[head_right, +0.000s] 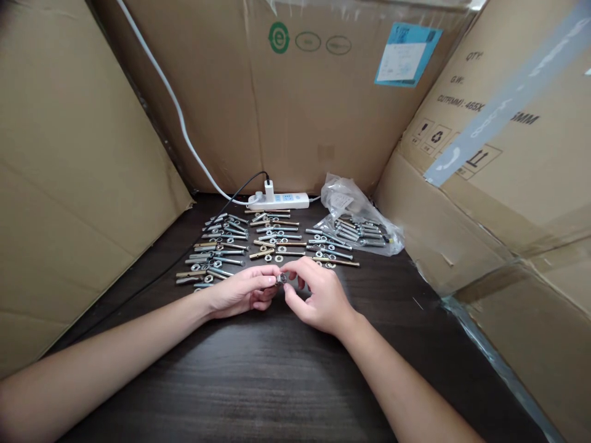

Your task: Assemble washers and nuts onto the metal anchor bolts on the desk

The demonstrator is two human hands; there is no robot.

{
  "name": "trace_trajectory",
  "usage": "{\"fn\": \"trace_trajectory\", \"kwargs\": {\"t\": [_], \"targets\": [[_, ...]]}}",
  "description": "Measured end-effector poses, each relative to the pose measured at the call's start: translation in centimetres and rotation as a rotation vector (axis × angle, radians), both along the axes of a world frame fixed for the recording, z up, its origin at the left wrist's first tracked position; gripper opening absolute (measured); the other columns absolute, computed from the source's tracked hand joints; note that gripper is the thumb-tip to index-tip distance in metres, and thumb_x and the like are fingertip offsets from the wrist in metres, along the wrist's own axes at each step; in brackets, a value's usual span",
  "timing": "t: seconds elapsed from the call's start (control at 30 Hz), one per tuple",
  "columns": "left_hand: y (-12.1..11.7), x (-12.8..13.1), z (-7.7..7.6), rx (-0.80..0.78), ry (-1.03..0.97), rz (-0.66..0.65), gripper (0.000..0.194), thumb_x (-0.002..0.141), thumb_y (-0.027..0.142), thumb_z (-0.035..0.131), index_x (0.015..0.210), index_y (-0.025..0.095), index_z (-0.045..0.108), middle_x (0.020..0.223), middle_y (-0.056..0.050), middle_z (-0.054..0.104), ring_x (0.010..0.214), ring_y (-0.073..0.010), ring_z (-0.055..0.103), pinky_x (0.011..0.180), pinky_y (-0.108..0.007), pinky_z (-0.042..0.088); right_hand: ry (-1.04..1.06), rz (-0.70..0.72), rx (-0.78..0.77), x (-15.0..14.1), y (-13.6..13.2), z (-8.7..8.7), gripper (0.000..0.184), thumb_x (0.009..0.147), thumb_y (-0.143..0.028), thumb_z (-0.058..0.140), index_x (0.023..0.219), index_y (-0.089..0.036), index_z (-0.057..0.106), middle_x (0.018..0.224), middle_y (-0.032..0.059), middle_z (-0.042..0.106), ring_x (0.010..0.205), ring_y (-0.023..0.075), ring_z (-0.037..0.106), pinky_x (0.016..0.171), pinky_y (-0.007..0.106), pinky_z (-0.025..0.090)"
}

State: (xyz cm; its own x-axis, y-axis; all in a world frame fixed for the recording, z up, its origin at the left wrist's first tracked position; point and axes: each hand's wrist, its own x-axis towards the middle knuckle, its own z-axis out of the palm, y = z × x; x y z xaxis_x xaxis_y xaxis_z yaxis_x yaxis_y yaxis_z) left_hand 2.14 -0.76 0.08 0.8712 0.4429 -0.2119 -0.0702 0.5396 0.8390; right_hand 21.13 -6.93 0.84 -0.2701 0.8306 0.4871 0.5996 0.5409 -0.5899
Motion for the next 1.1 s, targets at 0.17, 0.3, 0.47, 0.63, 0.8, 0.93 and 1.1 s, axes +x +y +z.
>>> {"fn": "trace_trajectory", "kwargs": {"t": [0.17,0.3,0.47,0.63,0.8,0.93,1.1], "targets": [[0.00,0.03,-0.11,0.009,0.003,-0.008,0.020,0.084,0.032,0.061,0.086,0.014,0.053,0.065,0.006,0.033,0.054,-0.0058,0.021,0.050,-0.019,0.020,-0.032,-0.002,-0.019,-0.15,-0.05,0.24,0.014,0.079,-0.017,0.057,0.093,-0.020,0.058,0.078,0.0007,0.056,0.063,0.0121,0.050,0.061,0.026,0.042],[-0.01,0.00,-0.17,0.046,0.017,-0.021,0.021,0.084,0.033,0.062,0.091,0.014,0.055,0.064,0.006,0.033,0.055,-0.0064,0.025,0.050,-0.019,0.021,-0.047,-0.029,-0.077,-0.08,0.02,0.10,0.007,0.082,-0.023,0.056,0.078,-0.019,0.052,0.069,-0.0010,0.053,0.059,0.0113,0.046,0.057,0.025,0.038],[-0.07,0.01,-0.21,0.059,0.002,-0.017,0.020,0.084,0.032,0.061,0.090,0.014,0.054,0.066,0.005,0.033,0.056,-0.0066,0.025,0.051,-0.019,0.021,-0.019,-0.005,-0.134,0.21,0.18,-0.37,0.020,0.085,-0.023,0.049,0.065,-0.019,0.044,0.060,-0.0025,0.047,0.055,0.0106,0.043,0.054,0.024,0.035],[-0.05,-0.03,-0.22,0.047,-0.010,-0.030,0.019,0.085,0.031,0.061,0.087,0.014,0.052,0.067,0.005,0.032,0.056,-0.0066,0.023,0.051,-0.019,0.021,0.031,-0.031,-0.089,0.17,0.03,-0.30,0.018,0.077,-0.015,0.054,0.095,-0.020,0.054,0.073,-0.0017,0.053,0.059,0.0113,0.048,0.057,0.024,0.039],[-0.04,-0.03,-0.10,0.057,0.006,-0.037,0.021,0.085,0.033,0.060,0.086,0.015,0.052,0.067,0.005,0.032,0.056,-0.0065,0.023,0.051,-0.019,0.021,-0.005,0.008,-0.084,-0.03,-0.11,0.04,0.015,0.079,-0.017,0.055,0.094,-0.020,0.056,0.072,-0.0020,0.053,0.059,0.0111,0.048,0.058,0.024,0.040],[-0.11,0.05,-0.09,0.084,0.017,-0.035,0.021,0.085,0.034,0.060,0.087,0.015,0.052,0.066,0.005,0.032,0.056,-0.0067,0.024,0.051,-0.019,0.022,-0.032,-0.024,-0.138,-0.23,-0.04,-0.02,0.005,0.081,-0.021,0.054,0.085,-0.020,0.052,0.069,-0.0024,0.051,0.059,0.0109,0.047,0.057,0.023,0.037],[-0.31,0.13,0.11,0.131,0.065,-0.062,0.025,0.082,0.037,0.063,0.088,0.015,0.052,0.064,0.006,0.033,0.055,-0.0062,0.026,0.051,-0.019,0.022,-0.047,-0.014,-0.202,-0.58,0.06,-0.48,0.023,0.084,-0.026,0.049,0.065,-0.020,0.039,0.058,-0.0045,0.042,0.052,0.0091,0.038,0.052,0.022,0.030]]}}
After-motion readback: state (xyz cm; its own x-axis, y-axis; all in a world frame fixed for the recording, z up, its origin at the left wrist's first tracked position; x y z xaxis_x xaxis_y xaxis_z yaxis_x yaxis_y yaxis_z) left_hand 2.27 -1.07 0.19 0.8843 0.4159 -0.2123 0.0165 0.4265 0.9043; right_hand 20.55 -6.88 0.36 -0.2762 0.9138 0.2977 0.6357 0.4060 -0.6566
